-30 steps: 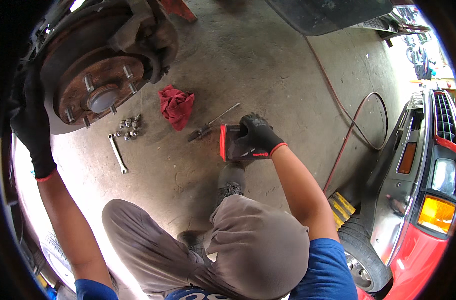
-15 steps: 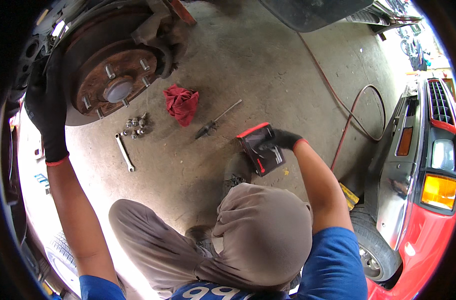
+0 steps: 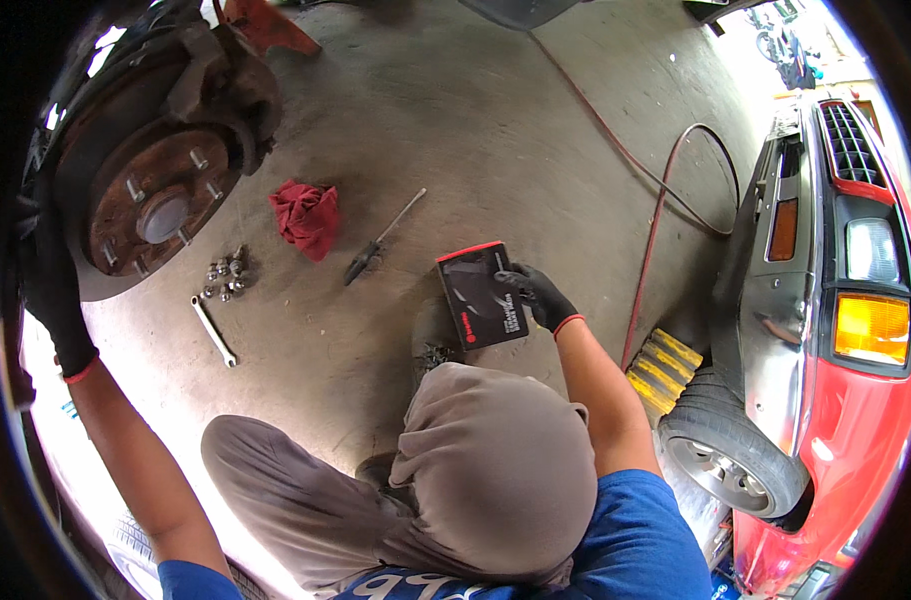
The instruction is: The person works on the front wheel area of a red car, using a ratchet and other hand tools to remove bolts and components from the suspension and brake assembly. They handle the brake caliper, rotor, and coil spring area, then retrieve a new part from a box.
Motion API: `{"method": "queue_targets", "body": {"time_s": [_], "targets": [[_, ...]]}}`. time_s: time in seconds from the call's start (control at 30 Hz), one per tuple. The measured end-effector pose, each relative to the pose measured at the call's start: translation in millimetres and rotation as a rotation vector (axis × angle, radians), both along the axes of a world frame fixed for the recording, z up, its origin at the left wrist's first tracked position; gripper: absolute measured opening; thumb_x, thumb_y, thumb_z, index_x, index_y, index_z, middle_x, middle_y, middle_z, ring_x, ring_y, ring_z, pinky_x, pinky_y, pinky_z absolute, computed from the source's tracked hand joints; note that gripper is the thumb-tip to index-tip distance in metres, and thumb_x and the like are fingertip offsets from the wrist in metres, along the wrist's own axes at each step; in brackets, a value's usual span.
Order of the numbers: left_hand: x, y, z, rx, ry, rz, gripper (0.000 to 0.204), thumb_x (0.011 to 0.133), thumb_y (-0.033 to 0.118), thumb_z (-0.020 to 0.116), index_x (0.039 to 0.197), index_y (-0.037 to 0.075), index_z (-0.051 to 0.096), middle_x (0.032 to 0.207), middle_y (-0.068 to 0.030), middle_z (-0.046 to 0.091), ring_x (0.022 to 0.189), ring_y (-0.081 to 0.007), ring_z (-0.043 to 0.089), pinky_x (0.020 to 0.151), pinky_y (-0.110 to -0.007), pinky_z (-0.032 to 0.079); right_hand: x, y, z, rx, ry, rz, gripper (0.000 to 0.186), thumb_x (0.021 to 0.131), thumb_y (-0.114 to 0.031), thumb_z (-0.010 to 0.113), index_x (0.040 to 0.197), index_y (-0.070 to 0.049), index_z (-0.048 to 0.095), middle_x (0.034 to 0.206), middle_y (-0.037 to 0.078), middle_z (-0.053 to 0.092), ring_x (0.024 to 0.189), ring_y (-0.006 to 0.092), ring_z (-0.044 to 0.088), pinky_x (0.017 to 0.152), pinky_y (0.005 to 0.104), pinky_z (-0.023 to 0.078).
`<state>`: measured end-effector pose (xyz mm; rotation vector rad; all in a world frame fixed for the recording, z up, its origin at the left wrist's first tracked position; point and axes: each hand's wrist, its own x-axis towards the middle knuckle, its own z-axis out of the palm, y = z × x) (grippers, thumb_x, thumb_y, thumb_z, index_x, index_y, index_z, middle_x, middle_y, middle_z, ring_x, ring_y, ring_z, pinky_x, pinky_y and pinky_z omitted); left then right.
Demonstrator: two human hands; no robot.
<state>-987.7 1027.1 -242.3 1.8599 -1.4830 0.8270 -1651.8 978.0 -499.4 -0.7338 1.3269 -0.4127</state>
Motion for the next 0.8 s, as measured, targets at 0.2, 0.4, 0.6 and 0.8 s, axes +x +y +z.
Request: {"method": "queue_targets", "body": {"time_s": [0.2,0.4,0.6,0.8], "targets": [[27.2,6.6,0.9,0.072,-0.348,0.006,0.033,0.103,0.024,0.068,0.127,0.003,0.072,0.116,-0.0106,0.077,0.099,-0.0181,0.074,0.087,-0.027,0.056,19.7,-9.4,-13.7,-0.276,0.150,-0.046,0.044,0.086,-0.022,0.078,0.118,0.006,0.067,0.106,0.012,0.074,0.091,0.0196,0.070,0.082,0.0348,0.058],[-2.0,5.0,6.9,0.085,0.011,0.194,0.040,0.105,0.032,0.061,0.138,0.010,0.066,0.127,-0.0115,0.073,0.109,-0.0245,0.074,0.092,-0.033,0.057,-33.0,-47.0,-65.3,-0.170,0.141,-0.707,0.032,0.097,-0.024,0.069,0.116,0.000,0.071,0.106,0.012,0.075,0.089,0.0231,0.072,0.087,0.0383,0.059],[-40.5,-1.3,15.8,0.010,0.309,-0.019,0.038,0.102,0.031,0.068,0.129,0.004,0.070,0.114,-0.0098,0.077,0.102,-0.0154,0.071,0.090,-0.029,0.053,-81.7,-13.6,7.4,0.081,-0.331,-0.644,0.041,0.108,-0.029,0.052,0.141,-0.006,0.058,0.136,0.012,0.067,0.124,0.0277,0.065,0.110,0.0489,0.050],[-45.4,-2.4,21.4,0.013,0.330,-0.093,0.034,0.101,0.029,0.067,0.123,0.004,0.071,0.111,-0.0145,0.077,0.099,-0.0222,0.074,0.086,-0.034,0.055,49.3,-81.4,124.0,-0.322,-1.010,-0.267,0.060,0.110,-0.042,0.044,0.156,-0.004,0.037,0.158,0.020,0.046,0.141,0.0379,0.049,0.121,0.0530,0.035]]}}
